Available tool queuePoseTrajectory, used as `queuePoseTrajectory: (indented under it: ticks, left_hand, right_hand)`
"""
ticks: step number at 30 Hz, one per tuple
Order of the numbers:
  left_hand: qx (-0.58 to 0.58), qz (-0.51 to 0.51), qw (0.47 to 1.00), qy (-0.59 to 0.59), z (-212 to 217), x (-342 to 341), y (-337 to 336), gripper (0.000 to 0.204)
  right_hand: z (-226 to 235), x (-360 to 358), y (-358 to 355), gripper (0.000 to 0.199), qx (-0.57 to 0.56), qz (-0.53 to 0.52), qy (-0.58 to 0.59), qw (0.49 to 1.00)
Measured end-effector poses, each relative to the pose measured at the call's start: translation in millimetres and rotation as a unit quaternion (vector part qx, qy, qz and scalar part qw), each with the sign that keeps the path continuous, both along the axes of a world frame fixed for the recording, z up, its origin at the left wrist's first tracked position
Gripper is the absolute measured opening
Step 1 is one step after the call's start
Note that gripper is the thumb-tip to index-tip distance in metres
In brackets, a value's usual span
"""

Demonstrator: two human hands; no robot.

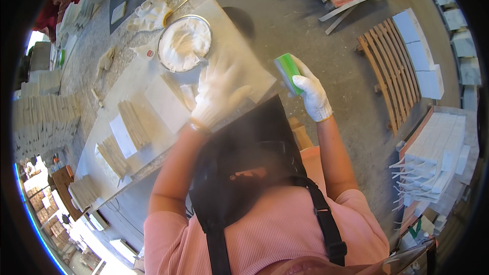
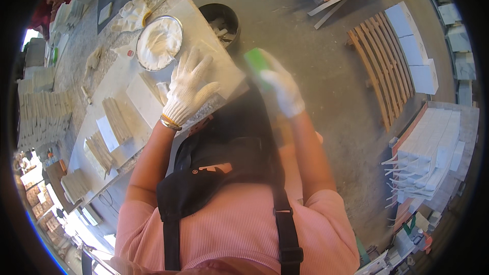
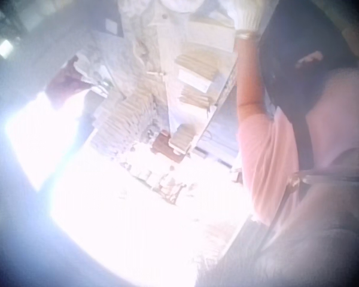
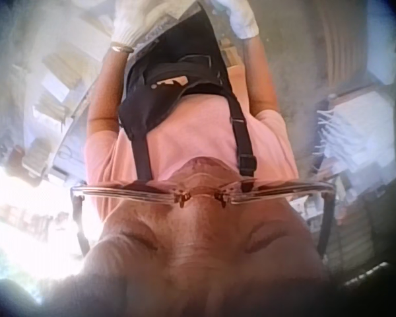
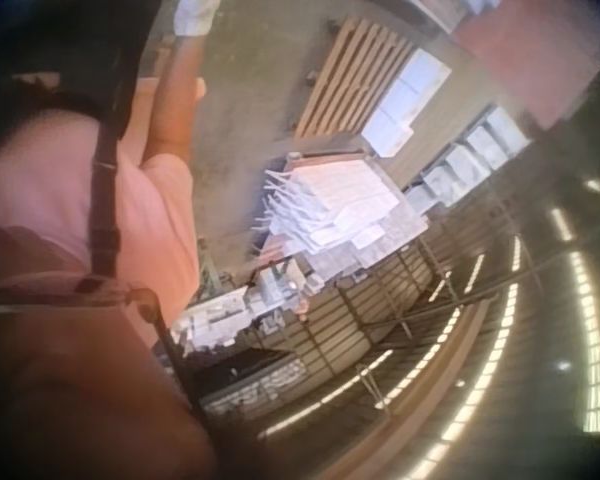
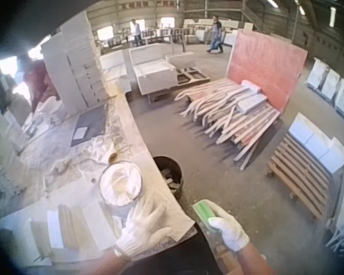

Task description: The person applies a white adhesive to the edges of small rectangular tiles using a metal spatula and a green sponge. They repeatedly scoop adhesive from a metal bowl, spread it along tile edges, and wipe the surfaces before stacking the tiles on the workbench.

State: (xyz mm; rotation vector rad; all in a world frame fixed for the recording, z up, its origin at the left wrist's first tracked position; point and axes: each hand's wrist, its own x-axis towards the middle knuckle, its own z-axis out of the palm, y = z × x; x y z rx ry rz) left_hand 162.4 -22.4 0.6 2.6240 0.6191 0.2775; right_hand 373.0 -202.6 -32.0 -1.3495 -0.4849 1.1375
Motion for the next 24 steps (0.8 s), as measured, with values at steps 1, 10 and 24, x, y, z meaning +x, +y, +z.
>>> queuePoseTrajectory:
  ticks: [1, 10, 24]
  left_hand:
    - [-0.025, 0.053, 0.998, 0.000, -3.3, 1.6, -4.8, 0.072]
    - [0.025, -0.072, 0.997, -0.014, -21.9, 23.6, 4.6, 0.098]
    - [0.057, -0.061, 0.996, -0.014, -26.5, 21.4, 3.3, 0.105]
  right_hand:
    - [0.1, 0.0, 1.5, 0.085, 0.004, 0.000, -0.001, 1.000]
    - [10.7, -0.5, -4.7, 0.081, 0.008, 0.055, -0.032, 0.998]
    - [-3.0, -11.1, -11.6, 0.079, 0.032, 0.047, -0.060, 0.997]
